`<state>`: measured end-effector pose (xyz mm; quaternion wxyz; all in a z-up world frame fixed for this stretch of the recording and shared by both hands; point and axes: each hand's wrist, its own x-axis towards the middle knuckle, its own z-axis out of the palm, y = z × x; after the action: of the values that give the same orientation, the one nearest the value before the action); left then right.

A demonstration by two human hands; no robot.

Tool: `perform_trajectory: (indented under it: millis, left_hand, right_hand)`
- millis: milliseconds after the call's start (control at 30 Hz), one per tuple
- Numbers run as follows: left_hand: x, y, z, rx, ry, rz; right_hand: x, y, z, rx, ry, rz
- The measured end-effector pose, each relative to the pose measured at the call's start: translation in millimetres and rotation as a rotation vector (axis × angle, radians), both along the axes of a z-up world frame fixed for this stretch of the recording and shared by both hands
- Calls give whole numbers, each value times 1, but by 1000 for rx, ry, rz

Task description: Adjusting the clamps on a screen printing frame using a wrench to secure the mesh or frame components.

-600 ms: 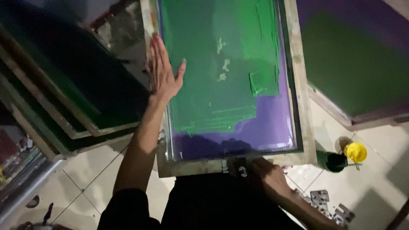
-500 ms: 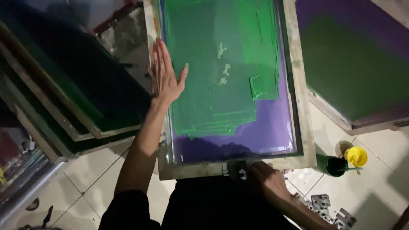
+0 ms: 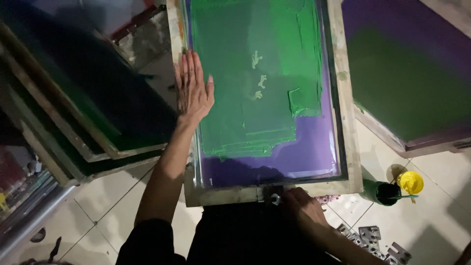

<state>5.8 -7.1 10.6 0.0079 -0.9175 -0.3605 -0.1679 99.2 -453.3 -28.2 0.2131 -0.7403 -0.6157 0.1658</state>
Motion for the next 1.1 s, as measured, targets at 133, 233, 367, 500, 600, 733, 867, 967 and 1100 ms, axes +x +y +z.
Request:
perform_trajectory:
  millis: [133, 233, 367, 500, 600, 733, 867, 967, 1100]
  left_hand:
    - [1, 0, 0, -63, 3, 50]
    - [0, 2, -8, -24, 8, 82]
    - [-1, 6, -19, 44, -55, 80]
    - [-2, 9, -22, -29, -89, 76]
    - [-5, 8, -24, 0, -118, 70]
    - [-6, 9, -28, 23, -82, 97]
    - [-7, 12, -34, 24, -107, 81]
    - [-6, 13, -29, -6, -152, 54]
    - [-4, 14, -33, 38, -168, 58]
  right_hand:
    - [1, 29, 55, -696, 529, -457]
    - [9, 4, 16, -349, 369, -128]
    - [11, -12, 2, -67, -80, 25]
    - [-2, 5, 42, 81, -116, 68]
    - [3, -9, 2, 45, -122, 87]
    - [6, 7, 27, -295, 407, -169]
    - [19, 9, 40, 120, -91, 306]
    - [22, 11, 48, 72, -32, 229]
    - [22, -5, 9, -15, 6, 104]
